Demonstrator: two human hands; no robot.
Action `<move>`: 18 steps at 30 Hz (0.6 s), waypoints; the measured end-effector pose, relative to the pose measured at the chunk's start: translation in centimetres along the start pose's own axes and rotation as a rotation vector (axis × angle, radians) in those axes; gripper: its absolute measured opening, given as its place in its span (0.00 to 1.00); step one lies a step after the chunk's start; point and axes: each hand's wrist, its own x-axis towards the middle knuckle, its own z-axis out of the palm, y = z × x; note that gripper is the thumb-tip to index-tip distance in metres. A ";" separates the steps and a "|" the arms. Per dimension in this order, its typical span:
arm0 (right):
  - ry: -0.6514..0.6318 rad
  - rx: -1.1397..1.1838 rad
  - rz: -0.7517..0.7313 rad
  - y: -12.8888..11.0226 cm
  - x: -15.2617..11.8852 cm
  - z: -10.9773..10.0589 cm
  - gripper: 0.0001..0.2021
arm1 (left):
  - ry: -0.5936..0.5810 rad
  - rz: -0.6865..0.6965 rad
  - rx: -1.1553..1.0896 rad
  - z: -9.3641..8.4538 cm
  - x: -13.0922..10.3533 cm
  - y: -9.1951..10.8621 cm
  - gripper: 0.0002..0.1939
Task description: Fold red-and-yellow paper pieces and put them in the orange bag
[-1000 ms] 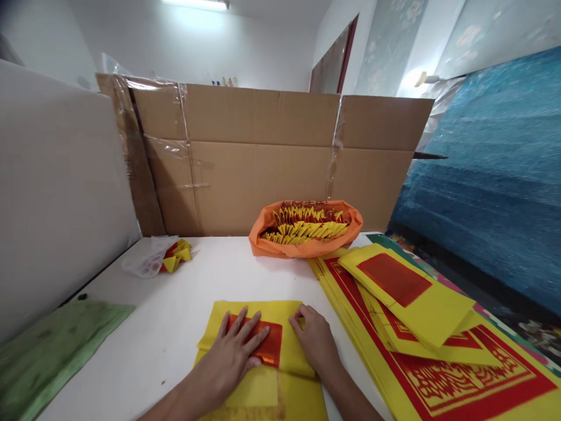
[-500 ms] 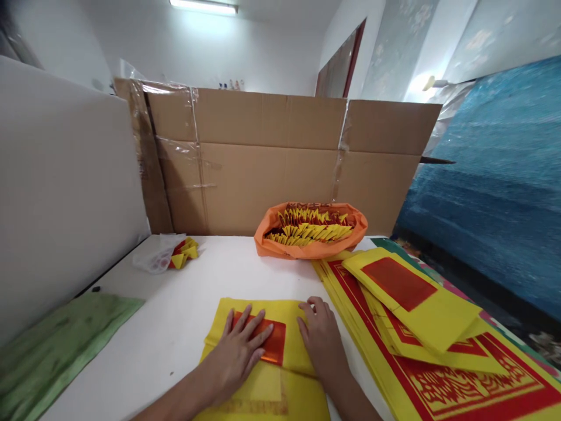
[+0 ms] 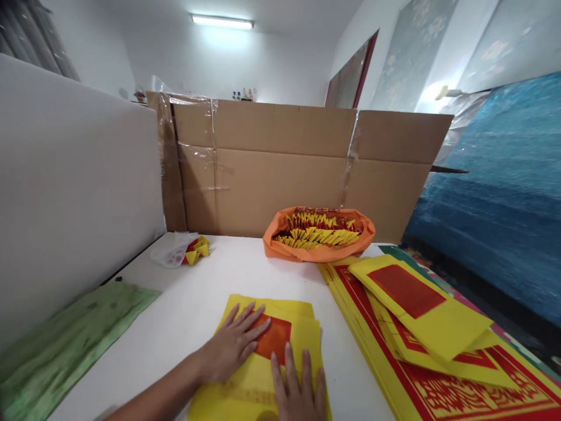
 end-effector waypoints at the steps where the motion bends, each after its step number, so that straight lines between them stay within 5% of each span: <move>1: 0.003 -0.001 0.006 0.5 -0.5 -0.2 0.39 | 0.006 -0.013 -0.001 -0.2 -0.3 -0.9 0.26; 7: -0.049 0.139 -0.049 6.1 -2.4 0.0 0.45 | -0.014 -0.011 -0.060 -1.9 -2.4 -5.2 0.26; 10: -0.121 0.158 -0.106 8.0 -1.6 -0.9 0.37 | -0.004 0.045 -0.096 -3.1 -2.8 -5.6 0.27; 18: -0.100 0.126 -0.118 5.0 4.8 -4.6 0.21 | 0.169 0.098 0.046 -3.6 -2.3 -3.5 0.32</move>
